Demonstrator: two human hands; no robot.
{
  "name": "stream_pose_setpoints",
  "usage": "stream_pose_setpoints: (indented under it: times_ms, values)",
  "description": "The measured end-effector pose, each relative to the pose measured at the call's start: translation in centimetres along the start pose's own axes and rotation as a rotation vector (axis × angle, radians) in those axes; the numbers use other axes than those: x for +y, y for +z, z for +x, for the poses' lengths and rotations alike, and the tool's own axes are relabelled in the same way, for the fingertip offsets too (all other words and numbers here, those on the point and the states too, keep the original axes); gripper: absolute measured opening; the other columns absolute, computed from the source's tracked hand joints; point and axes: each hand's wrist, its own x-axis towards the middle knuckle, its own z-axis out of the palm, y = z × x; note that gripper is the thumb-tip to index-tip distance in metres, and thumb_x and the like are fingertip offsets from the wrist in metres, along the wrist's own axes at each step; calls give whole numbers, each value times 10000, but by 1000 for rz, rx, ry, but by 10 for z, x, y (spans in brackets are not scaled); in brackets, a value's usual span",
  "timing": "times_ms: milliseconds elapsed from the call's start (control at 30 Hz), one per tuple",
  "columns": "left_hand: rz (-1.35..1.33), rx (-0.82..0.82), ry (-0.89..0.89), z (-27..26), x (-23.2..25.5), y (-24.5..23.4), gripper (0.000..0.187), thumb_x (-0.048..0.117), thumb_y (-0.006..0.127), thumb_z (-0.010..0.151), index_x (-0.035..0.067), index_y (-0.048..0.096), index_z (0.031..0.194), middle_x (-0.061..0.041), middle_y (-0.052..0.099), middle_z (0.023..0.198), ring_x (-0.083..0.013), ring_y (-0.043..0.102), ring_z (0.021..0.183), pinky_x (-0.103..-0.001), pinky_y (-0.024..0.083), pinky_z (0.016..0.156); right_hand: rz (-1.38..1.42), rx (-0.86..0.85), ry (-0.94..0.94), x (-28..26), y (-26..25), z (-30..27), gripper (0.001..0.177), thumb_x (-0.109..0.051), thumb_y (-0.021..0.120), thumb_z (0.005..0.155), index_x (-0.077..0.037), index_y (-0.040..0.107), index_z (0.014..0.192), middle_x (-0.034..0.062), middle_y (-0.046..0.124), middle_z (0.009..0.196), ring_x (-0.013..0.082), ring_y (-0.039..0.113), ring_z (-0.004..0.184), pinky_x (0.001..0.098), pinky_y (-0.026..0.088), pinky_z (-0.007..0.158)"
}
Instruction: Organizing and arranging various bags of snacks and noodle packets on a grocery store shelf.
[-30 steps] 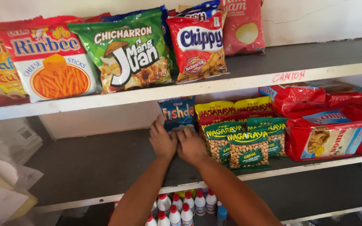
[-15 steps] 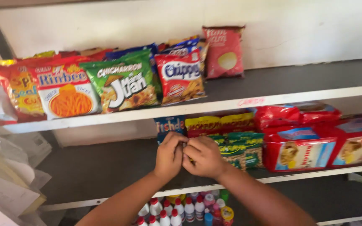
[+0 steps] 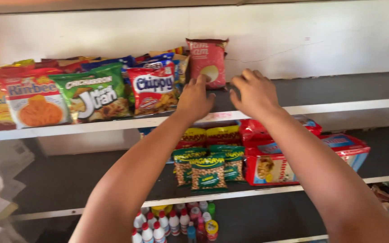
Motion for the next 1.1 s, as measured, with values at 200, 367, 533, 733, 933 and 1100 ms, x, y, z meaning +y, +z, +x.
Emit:
stream_pose_setpoints:
  times_ms: [200, 367, 533, 733, 933, 1100]
  values:
    - [96, -281, -409, 49, -2, 41, 843, 380, 752, 804, 91, 350, 1486, -346, 551, 1335, -467, 578, 1244, -487, 472, 1053, -67, -364, 331, 50, 25, -9, 418, -358, 694, 881, -161, 676, 1250, 152, 582, 1303, 358, 551, 1227, 497, 515, 930]
    - [116, -317, -511, 87, -36, 80, 1017, 433, 759, 794, 50, 221, 1568, -352, 505, 1434, -471, 535, 1328, -490, 453, 1097, 163, -454, 553, 61, 44, -16, 551, -454, 672, 908, -180, 599, 1381, 178, 516, 1437, 392, 475, 1349, 490, 440, 1086]
    - [118, -258, -560, 136, -116, 143, 1224, 412, 797, 793, 48, -43, 1606, -422, 371, 1488, -494, 439, 1377, -460, 398, 1126, 202, -573, 617, 68, 45, -6, 678, -490, 686, 884, -211, 506, 1476, 185, 410, 1545, 404, 391, 1429, 492, 395, 1129]
    - [88, -340, -726, 133, -67, 105, 1278, 328, 717, 824, 100, -255, 1621, -354, 552, 1417, -451, 610, 1267, -459, 466, 1099, 221, -699, 554, 75, 62, -3, 760, -506, 708, 851, -270, 452, 1527, 143, 344, 1616, 430, 347, 1460, 484, 375, 1158]
    - [197, -427, -683, 131, -68, 105, 1203, 247, 689, 837, 261, -200, 1646, -300, 606, 1351, -422, 623, 1230, -480, 487, 1054, 217, -847, 553, 73, 65, 0, 808, -544, 691, 842, -329, 382, 1557, 106, 283, 1646, 410, 333, 1473, 522, 381, 1146]
    - [215, -308, -425, 132, -97, 117, 870, 274, 752, 746, 252, 425, 1552, -219, 643, 1335, -397, 635, 1195, -474, 502, 1006, 231, -867, 549, 74, 64, -2, 770, -576, 635, 868, -351, 386, 1560, 91, 312, 1644, 368, 367, 1478, 530, 389, 1149]
